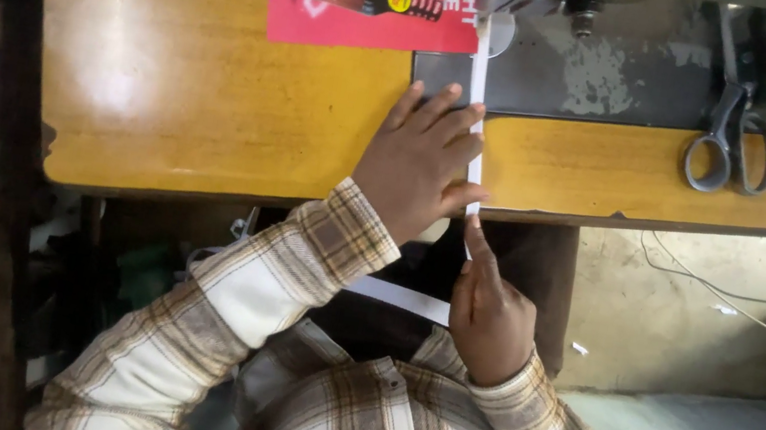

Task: The person sews a white strip onto the edge of printed sachets using a Singer sewing machine. They place each sachet under the needle, guide it through, and cut the strip with scissors. The person repeats this process for multiple sachets.

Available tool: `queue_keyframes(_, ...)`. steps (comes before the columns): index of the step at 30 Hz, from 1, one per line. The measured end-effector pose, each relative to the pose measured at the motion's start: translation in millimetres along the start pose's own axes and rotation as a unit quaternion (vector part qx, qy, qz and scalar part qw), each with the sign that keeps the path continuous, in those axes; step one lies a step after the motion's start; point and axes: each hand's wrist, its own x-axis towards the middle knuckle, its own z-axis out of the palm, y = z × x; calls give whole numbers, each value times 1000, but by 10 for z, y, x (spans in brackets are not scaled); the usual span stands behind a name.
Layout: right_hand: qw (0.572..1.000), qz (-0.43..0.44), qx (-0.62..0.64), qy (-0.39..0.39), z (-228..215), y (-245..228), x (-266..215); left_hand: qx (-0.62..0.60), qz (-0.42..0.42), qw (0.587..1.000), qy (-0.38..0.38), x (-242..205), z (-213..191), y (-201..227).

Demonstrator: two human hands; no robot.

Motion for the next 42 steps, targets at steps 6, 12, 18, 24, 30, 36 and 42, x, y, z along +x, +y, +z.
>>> queue_keyframes(6,999,-12,44,-2,-4,-12,72,10,-19,999,-47,62,-70,-44)
queue_keyframes(12,1000,-5,25,-2,-125,-194,242,18,-15,997,-72,158,-112,-82)
queue_keyframes(18,1000,-6,3,7,-22,-75,228,31,-13,997,-63,239,-30,-234)
queue_keyframes(24,999,-32,-12,-17,24,-23,285,20,12,997,-71,353,-155,-275)
queue_keyframes(30,1000,-4,-9,8,-79,-205,254,-12,22,1000,5,12,25,-61)
queue_keyframes(36,1000,1,-6,-6,68,79,-51,-11,5,1000,20,-136,-82,184)
queue_keyframes(42,1000,15,12,-24,30,45,-66,-15,8,999,31,-190,-88,238)
